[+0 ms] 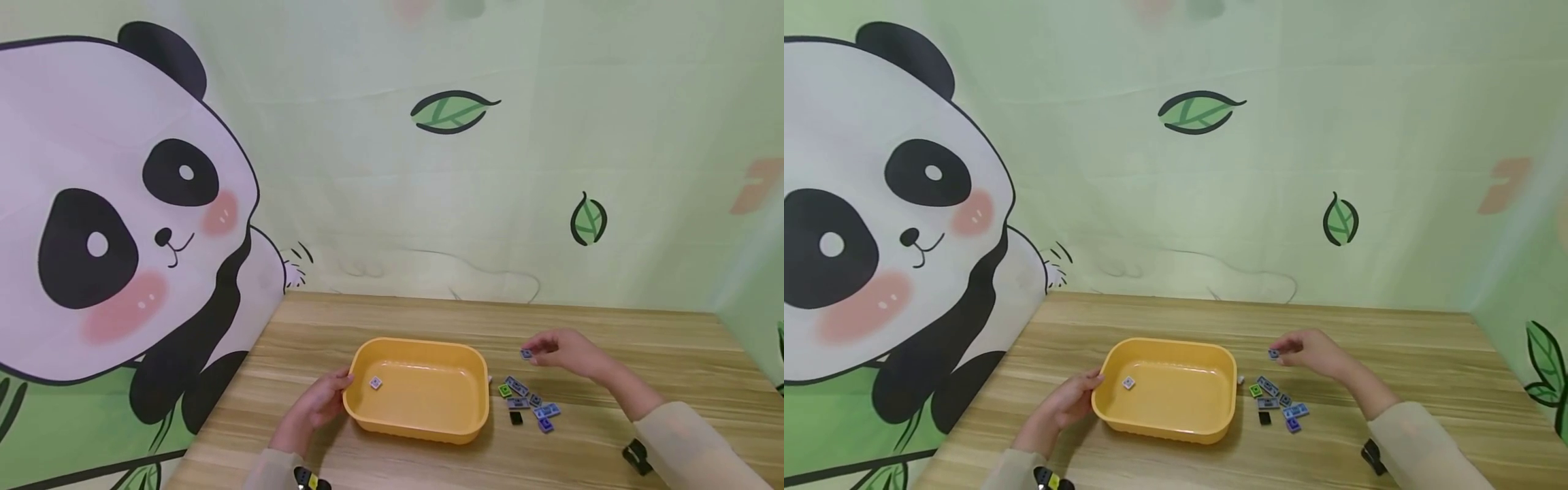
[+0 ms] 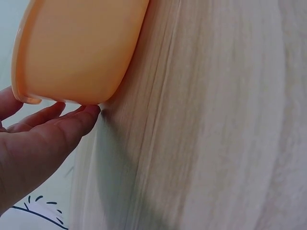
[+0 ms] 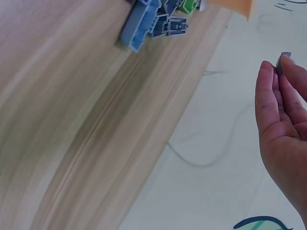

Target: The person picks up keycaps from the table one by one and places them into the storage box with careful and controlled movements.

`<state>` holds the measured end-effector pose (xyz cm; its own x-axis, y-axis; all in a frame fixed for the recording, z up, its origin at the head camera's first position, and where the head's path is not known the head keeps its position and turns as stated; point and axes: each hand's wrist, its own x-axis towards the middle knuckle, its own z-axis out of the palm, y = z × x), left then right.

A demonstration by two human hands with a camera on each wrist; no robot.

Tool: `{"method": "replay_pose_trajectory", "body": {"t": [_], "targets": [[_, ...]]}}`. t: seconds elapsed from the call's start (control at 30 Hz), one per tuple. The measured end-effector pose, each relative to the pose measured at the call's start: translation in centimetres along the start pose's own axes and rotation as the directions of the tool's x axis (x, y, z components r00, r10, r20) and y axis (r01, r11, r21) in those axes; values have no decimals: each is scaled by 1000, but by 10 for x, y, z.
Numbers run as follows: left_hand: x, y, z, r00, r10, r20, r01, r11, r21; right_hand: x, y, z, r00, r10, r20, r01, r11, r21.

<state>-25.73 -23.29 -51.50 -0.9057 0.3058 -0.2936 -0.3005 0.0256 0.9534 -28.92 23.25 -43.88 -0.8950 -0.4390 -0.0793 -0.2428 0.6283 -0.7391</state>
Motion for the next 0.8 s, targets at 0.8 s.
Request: {"method": "replay_pose_trajectory", "body": {"t": [0.8], "targets": [[-1, 0, 0, 1000, 11, 16, -11, 1000, 28, 17, -45, 1, 999, -27, 45, 26, 999, 25]]}}
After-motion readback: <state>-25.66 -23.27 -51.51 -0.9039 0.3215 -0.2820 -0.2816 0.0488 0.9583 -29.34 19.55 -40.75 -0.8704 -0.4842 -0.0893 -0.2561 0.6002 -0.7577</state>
